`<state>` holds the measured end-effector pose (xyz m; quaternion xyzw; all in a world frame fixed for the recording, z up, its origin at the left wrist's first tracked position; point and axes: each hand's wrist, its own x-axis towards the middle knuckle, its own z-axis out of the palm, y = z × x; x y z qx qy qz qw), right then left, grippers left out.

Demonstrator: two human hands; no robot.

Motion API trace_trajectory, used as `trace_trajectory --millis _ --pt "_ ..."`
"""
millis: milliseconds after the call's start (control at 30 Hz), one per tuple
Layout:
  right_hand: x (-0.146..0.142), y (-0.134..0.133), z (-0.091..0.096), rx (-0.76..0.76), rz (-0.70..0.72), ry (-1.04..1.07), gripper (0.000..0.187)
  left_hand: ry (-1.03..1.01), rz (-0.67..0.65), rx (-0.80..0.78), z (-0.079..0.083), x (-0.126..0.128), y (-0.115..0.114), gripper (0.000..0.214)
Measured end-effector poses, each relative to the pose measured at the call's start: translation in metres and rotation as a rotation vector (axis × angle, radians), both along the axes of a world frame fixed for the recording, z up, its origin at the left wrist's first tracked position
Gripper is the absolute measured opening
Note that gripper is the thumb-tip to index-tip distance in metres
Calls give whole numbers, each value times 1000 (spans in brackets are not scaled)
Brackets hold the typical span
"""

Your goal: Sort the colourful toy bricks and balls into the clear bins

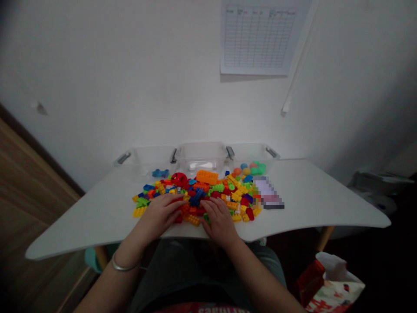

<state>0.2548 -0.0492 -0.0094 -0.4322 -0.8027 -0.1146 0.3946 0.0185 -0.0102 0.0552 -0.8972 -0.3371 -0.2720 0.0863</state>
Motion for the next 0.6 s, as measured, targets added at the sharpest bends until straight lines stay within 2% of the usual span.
trace_trajectory --millis 100,233,367,600 --pt "0 0 1 4 -1 -6 45 117 8 21 -1 0 2 31" --pt "0 0 1 7 -7 7 44 145 98 0 -1 -3 5 43" --pt "0 0 0 -2 -10 10 46 182 169 -69 -9 -6 6 55" --pt "0 0 1 5 0 22 47 199 173 -90 -21 -4 12 55"
